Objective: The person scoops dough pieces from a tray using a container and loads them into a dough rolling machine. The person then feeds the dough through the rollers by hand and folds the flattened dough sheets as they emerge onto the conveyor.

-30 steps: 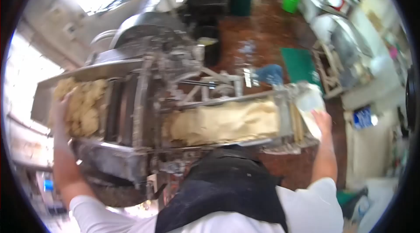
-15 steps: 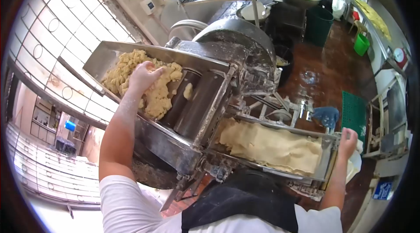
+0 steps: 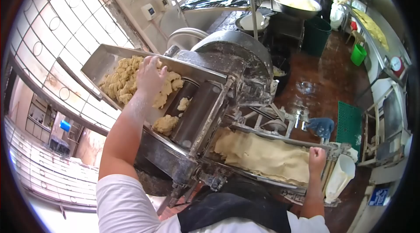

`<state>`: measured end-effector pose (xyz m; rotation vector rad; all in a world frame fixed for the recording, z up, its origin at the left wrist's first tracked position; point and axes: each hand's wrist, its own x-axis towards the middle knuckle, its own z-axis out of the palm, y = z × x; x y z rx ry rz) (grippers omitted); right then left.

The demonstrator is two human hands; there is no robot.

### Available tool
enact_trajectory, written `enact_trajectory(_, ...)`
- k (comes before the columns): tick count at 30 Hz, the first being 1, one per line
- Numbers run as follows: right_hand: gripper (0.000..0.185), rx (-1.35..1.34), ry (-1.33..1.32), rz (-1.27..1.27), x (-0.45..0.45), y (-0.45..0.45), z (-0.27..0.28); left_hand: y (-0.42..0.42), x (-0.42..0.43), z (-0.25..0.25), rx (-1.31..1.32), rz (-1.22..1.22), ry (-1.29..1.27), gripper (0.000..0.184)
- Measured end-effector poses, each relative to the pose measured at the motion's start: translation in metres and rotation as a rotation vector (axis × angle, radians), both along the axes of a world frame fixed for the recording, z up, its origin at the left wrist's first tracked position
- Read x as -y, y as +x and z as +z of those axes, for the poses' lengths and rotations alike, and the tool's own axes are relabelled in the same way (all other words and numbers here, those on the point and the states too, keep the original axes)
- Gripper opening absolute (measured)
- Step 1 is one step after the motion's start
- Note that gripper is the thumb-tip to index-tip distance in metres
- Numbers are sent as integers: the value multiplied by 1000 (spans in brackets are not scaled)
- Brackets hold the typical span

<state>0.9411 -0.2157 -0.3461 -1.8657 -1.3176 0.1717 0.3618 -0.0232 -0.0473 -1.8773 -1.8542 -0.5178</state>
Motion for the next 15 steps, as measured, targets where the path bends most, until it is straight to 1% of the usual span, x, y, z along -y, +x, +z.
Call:
enact_trajectory(1, 26, -70, -27, -8, 5, 3, -6, -4, -3, 4, -17, 129, -70, 42)
enact_trajectory(3, 25, -106, -41, -58, 14, 5, -5, -5, -7, 16, -52, 380, -204, 50)
enact_trajectory(4, 25, -130, -50, -58, 20, 11, -10, -8, -9, 25, -84, 452, -365, 55)
enact_trajectory(5, 25, -153, -62, -60, 26, 14, -12, -9, -10, 26, -90, 442, -367, 55)
enact_trajectory(7, 25, -167, -90, -90, 37, 20, -16, -13, -10, 24, 151, 408, -552, 55)
enact_trajectory(8, 24, -177, -114, -106, 41, 22, -16, -22, -13, 14, 191, 329, -485, 48)
enact_trajectory(9, 24, -176, -114, -111, 44, 22, -16, -35, -21, 3, 190, 324, -486, 48)
enact_trajectory(11, 24, -202, -145, -116, 46, 19, -12, -56, -31, -17, 536, 78, -611, 42)
enact_trajectory(12, 24, -202, -141, -115, 44, 17, -11, -32, -21, -13, 560, 85, -608, 39)
enact_trajectory(13, 23, -182, -128, -103, 40, 14, -11, -9, -10, -8, 546, 93, -650, 41)
enact_trajectory(15, 23, -165, -116, -90, 31, 8, -16, 14, -3, -22, 591, -5, -627, 34)
